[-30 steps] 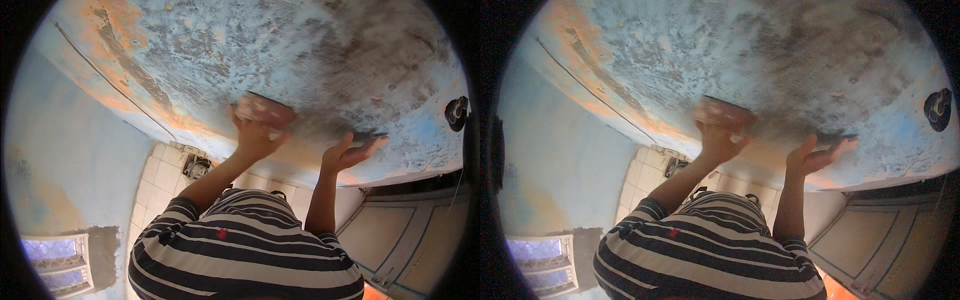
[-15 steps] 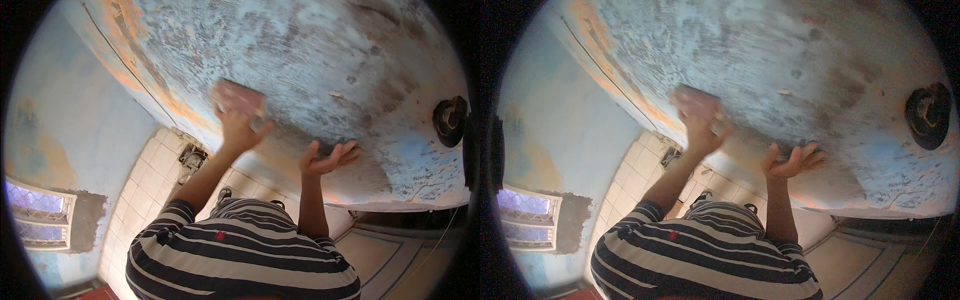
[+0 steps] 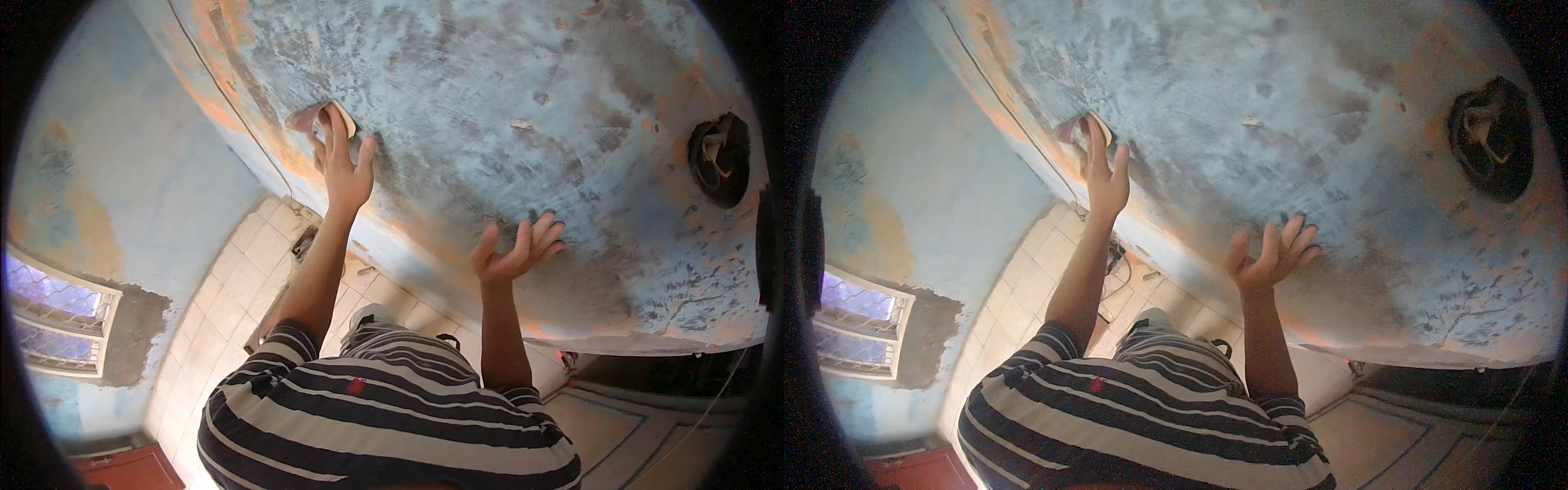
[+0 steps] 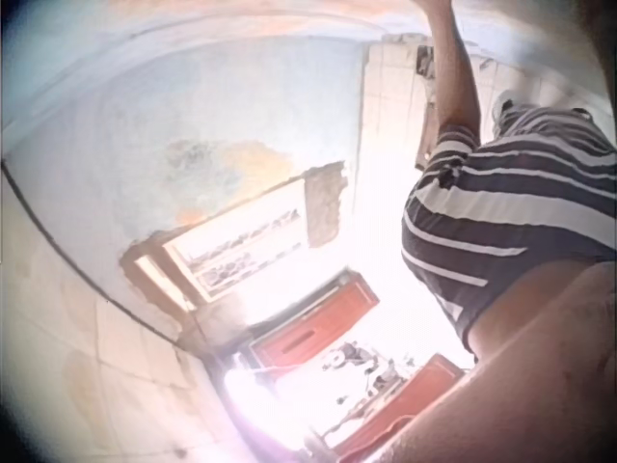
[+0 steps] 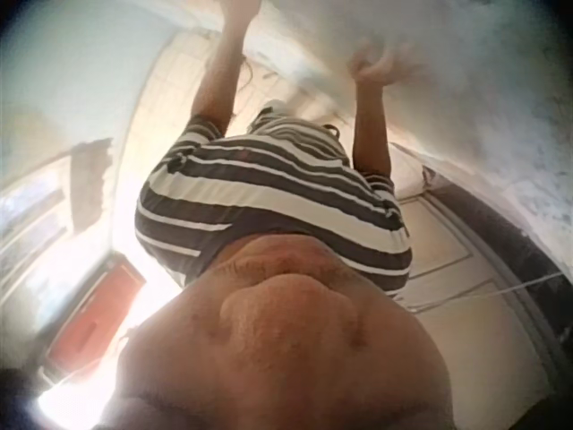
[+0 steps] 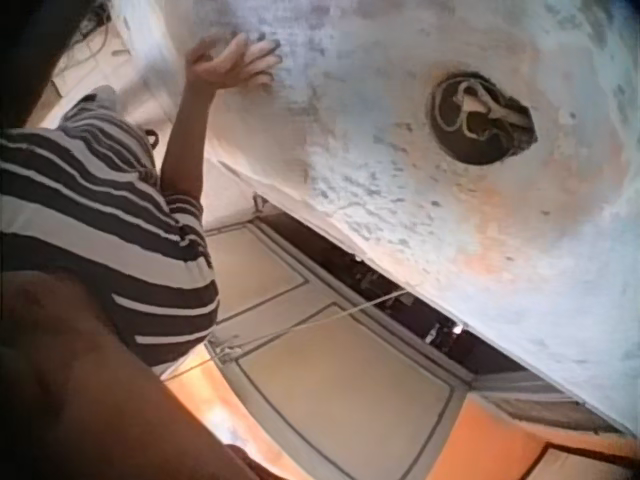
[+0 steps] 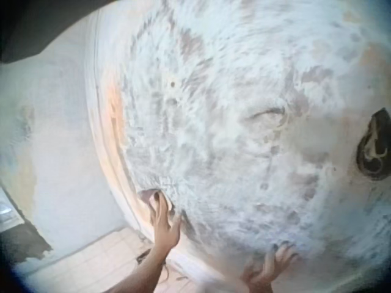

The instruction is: The person sands the ceiling using sandpaper wrapped around a sanding block by hand.

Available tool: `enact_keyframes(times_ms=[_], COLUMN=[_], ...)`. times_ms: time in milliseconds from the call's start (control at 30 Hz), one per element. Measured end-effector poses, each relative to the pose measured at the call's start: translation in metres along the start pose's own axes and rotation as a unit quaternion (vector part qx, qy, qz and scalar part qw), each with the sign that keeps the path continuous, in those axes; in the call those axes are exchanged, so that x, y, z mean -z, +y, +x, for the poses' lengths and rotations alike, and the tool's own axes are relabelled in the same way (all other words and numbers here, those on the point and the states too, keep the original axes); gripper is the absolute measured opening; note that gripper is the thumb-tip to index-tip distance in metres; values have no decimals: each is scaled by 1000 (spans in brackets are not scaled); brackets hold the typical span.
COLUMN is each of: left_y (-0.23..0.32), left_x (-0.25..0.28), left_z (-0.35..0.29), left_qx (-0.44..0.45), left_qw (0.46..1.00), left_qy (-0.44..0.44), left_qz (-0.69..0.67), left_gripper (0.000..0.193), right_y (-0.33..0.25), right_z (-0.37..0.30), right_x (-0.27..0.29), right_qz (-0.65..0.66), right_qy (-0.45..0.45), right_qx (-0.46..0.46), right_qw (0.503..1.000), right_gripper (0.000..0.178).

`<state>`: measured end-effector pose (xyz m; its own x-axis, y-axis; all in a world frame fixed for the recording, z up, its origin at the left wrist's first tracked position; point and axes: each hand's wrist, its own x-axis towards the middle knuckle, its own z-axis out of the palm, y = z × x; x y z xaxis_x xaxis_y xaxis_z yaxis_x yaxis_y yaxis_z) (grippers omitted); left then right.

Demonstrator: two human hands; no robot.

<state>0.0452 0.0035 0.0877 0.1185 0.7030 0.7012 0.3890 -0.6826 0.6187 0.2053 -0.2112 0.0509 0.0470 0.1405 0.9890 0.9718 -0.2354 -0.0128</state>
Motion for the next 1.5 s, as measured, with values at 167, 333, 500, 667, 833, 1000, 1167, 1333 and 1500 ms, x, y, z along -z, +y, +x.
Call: enact_keyframes(times_ms=[167, 333, 500, 667, 833, 1000, 1167, 1333, 1500], left_y=[27, -11, -40, -100, -86, -90, -114, -118, -111], left_x=[6, 9, 11, 42, 90, 111, 119, 102, 90], left_z=[-27, 30, 71, 107, 120, 69, 41, 34, 18], left_qx=[-197, -358, -266, -390, -435, -222, 122, 141, 159], left_qw=[972, 924, 961, 916, 867, 778, 651, 626, 735], left_qy=[-97, -126, 16, -45, -101, -334, -471, -520, -446], left_qz=[-81, 37, -74, -81, -222, -484, -582, -564, -486], left_gripper=[74, 64, 28, 12, 14, 17, 15, 15, 13], right_y=[-14, -34, -73, -107, -146, -206, -228, -232, -230], right_z=[1, 21, 23, 25, 28, 11, 5, 14, 9], right_x=[-5, -3, -25, -46, -57, -64, -58, -45, -31], right_qz=[2, -4, 62, 42, 11, 154, 328, 468, 457], right_qy=[8, 9, 39, 39, 81, 35, -56, -127, -125], right_qx=[-105, -111, -130, -124, -164, -339, -469, -585, -643], right_qw=[994, 994, 989, 991, 983, 928, 818, 650, 601], right_gripper=[49, 54, 56, 56, 49, 41, 47, 45, 52])
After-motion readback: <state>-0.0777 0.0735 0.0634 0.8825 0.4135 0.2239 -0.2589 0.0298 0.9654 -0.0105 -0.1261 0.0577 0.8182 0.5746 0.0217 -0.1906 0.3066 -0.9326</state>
